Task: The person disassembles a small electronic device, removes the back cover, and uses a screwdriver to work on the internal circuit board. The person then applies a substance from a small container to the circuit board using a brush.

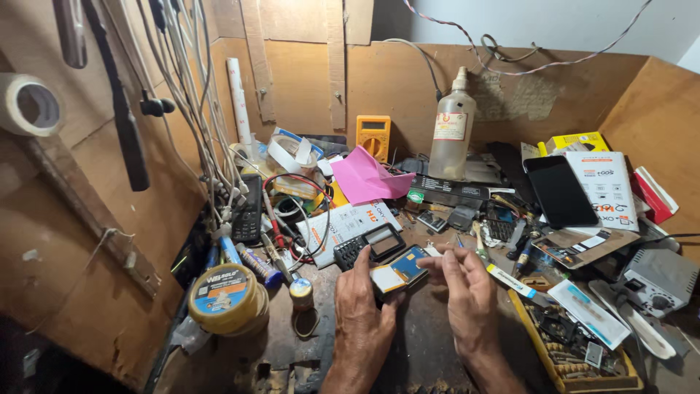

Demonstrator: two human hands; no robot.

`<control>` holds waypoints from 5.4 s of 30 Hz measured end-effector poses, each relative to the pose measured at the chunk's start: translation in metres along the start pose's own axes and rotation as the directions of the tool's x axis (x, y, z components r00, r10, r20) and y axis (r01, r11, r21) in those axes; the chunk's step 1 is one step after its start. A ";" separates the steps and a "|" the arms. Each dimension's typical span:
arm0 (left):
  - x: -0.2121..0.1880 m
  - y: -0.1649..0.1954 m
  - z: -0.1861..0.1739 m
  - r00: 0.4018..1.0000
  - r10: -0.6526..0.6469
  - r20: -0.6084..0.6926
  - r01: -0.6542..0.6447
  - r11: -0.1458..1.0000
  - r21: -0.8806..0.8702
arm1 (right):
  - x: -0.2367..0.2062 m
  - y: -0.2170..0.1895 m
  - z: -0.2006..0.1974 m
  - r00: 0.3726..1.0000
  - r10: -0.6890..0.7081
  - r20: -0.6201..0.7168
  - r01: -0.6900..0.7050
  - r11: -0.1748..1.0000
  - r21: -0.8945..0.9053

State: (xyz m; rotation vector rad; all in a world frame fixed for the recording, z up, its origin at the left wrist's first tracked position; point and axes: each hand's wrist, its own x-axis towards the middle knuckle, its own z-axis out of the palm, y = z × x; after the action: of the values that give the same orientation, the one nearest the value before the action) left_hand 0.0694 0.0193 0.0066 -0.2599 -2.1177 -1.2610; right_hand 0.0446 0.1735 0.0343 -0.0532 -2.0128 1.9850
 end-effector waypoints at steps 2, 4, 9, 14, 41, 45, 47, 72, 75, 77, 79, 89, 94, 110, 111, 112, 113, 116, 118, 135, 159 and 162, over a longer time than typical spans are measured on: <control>0.002 0.005 -0.001 0.996 -0.082 0.041 0.082 0.997 0.003 | -0.001 0.007 -0.004 1.000 -0.015 0.004 0.014 0.998 0.053; 0.005 0.010 -0.004 0.975 -0.198 0.103 0.195 0.980 0.038 | -0.001 0.014 -0.007 1.000 -0.021 0.000 0.021 0.997 0.081; 0.009 0.018 -0.010 0.977 -0.189 0.098 0.188 0.982 0.016 | -0.001 0.022 -0.008 0.999 0.008 -0.040 -0.005 0.997 0.077; 0.009 0.019 -0.011 0.974 -0.205 0.097 0.205 0.979 0.016 | -0.001 0.022 -0.008 1.000 0.016 -0.024 -0.013 0.994 0.107; 0.065 -0.001 -0.012 0.987 0.020 0.160 -0.073 0.940 0.334 | 0.001 0.023 -0.002 0.998 0.032 -0.062 -0.031 0.999 0.006; 0.084 -0.013 -0.005 0.901 -0.180 0.394 -0.076 0.830 0.553 | 0.003 0.024 -0.002 0.998 0.024 -0.054 -0.023 1.000 0.019; 0.086 -0.020 0.001 0.873 -0.207 0.442 -0.107 0.803 0.587 | 0.003 0.025 -0.002 0.999 0.008 -0.052 -0.008 1.000 -0.003; 0.107 -0.009 -0.014 0.751 -0.504 0.426 0.136 0.750 0.647 | 0.003 0.024 -0.002 0.999 0.017 -0.035 -0.018 0.999 -0.040; 0.111 -0.002 -0.016 0.716 -0.554 0.425 0.160 0.723 0.672 | 0.003 0.024 -0.001 0.998 0.041 -0.047 -0.043 0.998 -0.039; 0.114 -0.001 -0.016 0.711 -0.569 0.413 0.178 0.714 0.677 | 0.003 0.024 -0.001 0.999 0.026 -0.041 -0.026 1.000 -0.012; 0.115 -0.003 -0.016 0.722 -0.572 0.391 0.202 0.714 0.671 | 0.003 0.025 -0.002 0.999 0.013 -0.036 -0.013 1.000 -0.009; 0.118 -0.027 -0.009 0.785 -0.449 0.428 0.149 0.806 0.573 | 0.003 0.025 -0.002 0.999 -0.002 -0.038 0.000 0.999 -0.054; 0.121 -0.021 -0.011 0.773 -0.454 0.444 0.148 0.809 0.569 | 0.003 0.025 -0.002 0.999 0.006 -0.040 -0.007 0.999 -0.031; 0.097 -0.033 0.018 0.928 0.170 0.332 -0.341 0.746 0.572 | 0.001 0.022 -0.005 0.977 -0.026 -0.214 0.039 0.998 0.058; 0.094 -0.032 0.017 0.930 0.140 0.340 -0.314 0.782 0.537 | 0.000 0.022 -0.004 0.977 -0.029 -0.212 0.040 0.998 0.047; 0.091 -0.029 0.015 0.932 0.109 0.346 -0.283 0.816 0.504 | 0.000 0.022 -0.004 0.978 -0.030 -0.205 0.043 0.997 0.057; 0.088 -0.026 0.012 0.936 0.089 0.340 -0.259 0.829 0.496 | 0.000 0.021 -0.003 0.980 -0.033 -0.197 0.047 0.996 0.070; 0.073 -0.011 0.004 0.959 0.077 0.273 -0.188 0.893 0.410 | -0.001 0.021 -0.002 0.980 -0.031 -0.198 0.044 0.997 0.065; 0.050 0.002 -0.003 0.982 0.106 0.156 -0.145 0.953 0.265 | -0.001 0.022 -0.004 0.979 -0.034 -0.201 0.046 0.997 0.055; 0.011 -0.014 -0.004 0.994 0.002 0.105 -0.006 0.999 0.039 | 0.003 0.031 -0.006 0.985 -0.020 -0.172 0.035 0.996 0.087; 0.016 -0.011 -0.005 0.996 -0.032 0.082 0.022 0.992 0.125 | -0.038 0.012 -0.034 0.995 -0.099 -0.024 0.089 0.961 -0.261; 0.015 -0.011 -0.006 0.995 -0.055 0.084 0.045 0.993 0.111 | -0.036 0.006 -0.050 0.975 -0.199 -0.100 0.134 0.882 -0.451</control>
State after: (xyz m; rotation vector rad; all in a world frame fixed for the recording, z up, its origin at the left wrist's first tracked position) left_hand 0.0548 0.0066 0.0100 -0.2189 -2.2716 -1.1773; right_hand 0.0897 0.2136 0.0213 -0.1161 -2.2447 1.3472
